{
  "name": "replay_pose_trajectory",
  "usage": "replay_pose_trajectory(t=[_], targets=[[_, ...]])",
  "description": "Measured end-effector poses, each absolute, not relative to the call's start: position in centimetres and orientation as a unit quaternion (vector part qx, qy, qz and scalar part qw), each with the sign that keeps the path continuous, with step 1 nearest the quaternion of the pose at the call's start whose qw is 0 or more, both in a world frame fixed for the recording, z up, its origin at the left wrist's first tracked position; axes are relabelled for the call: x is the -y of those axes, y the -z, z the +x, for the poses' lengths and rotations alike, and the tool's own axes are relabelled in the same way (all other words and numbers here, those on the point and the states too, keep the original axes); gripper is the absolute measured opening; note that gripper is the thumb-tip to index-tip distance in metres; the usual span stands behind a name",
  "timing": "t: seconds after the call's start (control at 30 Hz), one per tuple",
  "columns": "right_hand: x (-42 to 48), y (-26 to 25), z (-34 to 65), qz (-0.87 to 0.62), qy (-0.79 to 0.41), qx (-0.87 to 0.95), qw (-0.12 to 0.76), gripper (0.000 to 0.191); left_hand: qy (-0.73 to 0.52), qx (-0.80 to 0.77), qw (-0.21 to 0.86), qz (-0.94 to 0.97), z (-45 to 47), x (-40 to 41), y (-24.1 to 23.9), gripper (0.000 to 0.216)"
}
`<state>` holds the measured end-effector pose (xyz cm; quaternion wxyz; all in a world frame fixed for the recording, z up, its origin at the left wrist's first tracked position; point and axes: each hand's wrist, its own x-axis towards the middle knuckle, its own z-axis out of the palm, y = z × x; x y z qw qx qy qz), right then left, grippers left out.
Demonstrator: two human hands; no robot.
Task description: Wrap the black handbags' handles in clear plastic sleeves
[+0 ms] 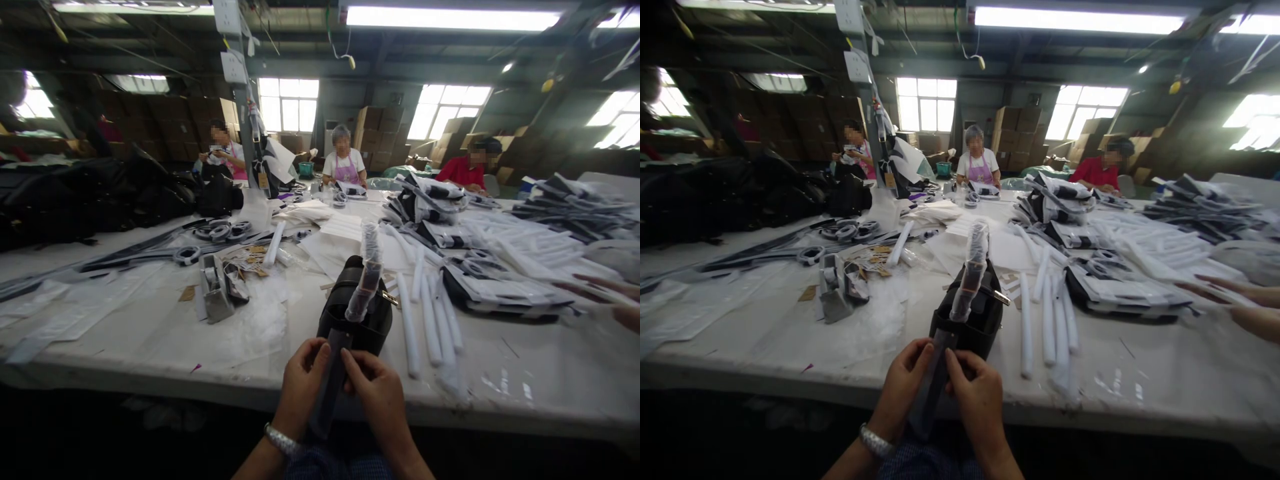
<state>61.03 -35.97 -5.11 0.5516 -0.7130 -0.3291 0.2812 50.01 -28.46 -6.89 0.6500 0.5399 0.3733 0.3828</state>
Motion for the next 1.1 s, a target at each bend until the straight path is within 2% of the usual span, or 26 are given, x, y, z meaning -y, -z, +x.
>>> replay_pose_trajectory(t=[0.2,0.6,0.67,0.77,0.93,1.1], targets=[[35.7,5.1,60.8,-0.709,-0.286,0.329,0.554,0.039,-0.383,-0.389,0.653,0.526,49.8,29.6,8.3,0.033],[34.6,4.6,60.3,-0.715,-0.283,0.324,0.551,0.042,-0.436,-0.408,0.653,0.466,49.9,30.3,7.6,0.036],[34.6,4.6,60.2,-0.714,-0.281,0.314,0.559,0.043,-0.451,-0.408,0.605,0.514,49.8,30.2,7.4,0.028],[34.4,4.9,60.1,-0.696,-0.301,0.302,0.578,0.044,-0.483,-0.368,0.477,0.635,49.2,29.9,6.9,0.012],[34.5,5.6,60.2,-0.638,-0.368,0.277,0.617,0.044,-0.467,-0.267,0.320,0.780,48.2,29.3,6.2,0.021],[34.8,5.4,60.4,-0.575,-0.424,0.285,0.638,0.049,-0.401,-0.247,0.168,0.866,48.0,29.0,5.8,0.024]])
